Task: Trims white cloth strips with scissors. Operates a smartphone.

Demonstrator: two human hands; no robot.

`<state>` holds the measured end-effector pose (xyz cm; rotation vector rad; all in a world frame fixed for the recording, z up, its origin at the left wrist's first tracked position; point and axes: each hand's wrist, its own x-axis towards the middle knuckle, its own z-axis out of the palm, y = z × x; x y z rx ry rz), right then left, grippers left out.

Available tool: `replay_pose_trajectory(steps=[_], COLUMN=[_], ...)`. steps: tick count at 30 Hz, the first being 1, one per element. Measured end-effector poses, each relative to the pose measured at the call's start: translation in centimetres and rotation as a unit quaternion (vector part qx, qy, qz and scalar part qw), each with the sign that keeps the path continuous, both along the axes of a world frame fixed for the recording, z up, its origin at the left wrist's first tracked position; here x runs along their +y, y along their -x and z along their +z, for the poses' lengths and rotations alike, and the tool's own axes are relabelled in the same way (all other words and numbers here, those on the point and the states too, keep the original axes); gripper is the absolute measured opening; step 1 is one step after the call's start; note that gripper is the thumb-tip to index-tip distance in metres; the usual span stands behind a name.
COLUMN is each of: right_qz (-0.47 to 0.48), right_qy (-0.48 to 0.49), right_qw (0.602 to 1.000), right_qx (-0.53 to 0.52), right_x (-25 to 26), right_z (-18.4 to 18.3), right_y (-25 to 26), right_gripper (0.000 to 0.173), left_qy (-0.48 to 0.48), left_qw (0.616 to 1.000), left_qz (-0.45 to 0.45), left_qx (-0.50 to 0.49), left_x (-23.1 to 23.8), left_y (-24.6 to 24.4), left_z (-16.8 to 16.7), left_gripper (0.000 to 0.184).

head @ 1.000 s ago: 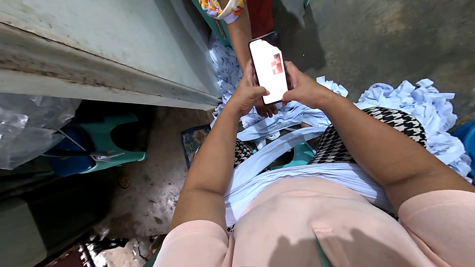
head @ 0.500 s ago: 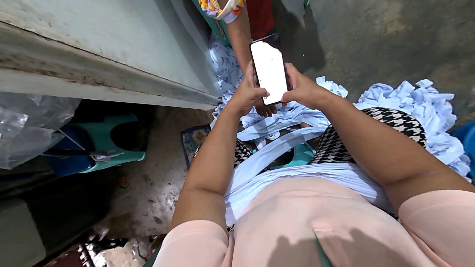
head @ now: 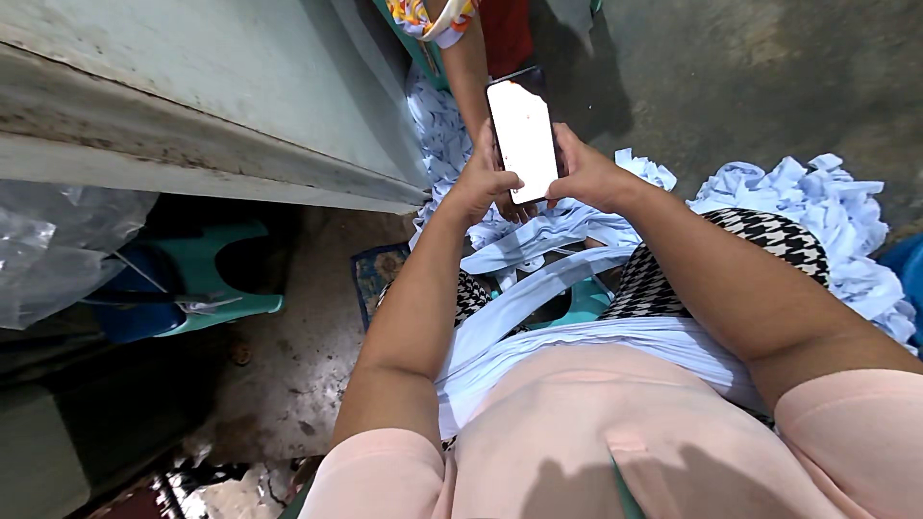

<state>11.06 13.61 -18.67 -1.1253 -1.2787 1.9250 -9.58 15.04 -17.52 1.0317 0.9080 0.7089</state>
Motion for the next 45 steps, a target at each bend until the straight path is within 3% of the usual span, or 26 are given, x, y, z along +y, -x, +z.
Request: replay_pose_trajectory(steps=[45], right_qz=[0.006], right_qy=[0.004], right_qw=[1.000], right_qx=[-0.017], right_x=[0.03], right_z=[0.10], right_y=[0.03], right_gripper=[0.096], left_qy=[0.016], left_qw=[1.000], left_qz=[0.000], left_qx=[0.010], left_x=[-0.11], left_y=[0.01], left_z=[0.21], left_gripper=[0.107])
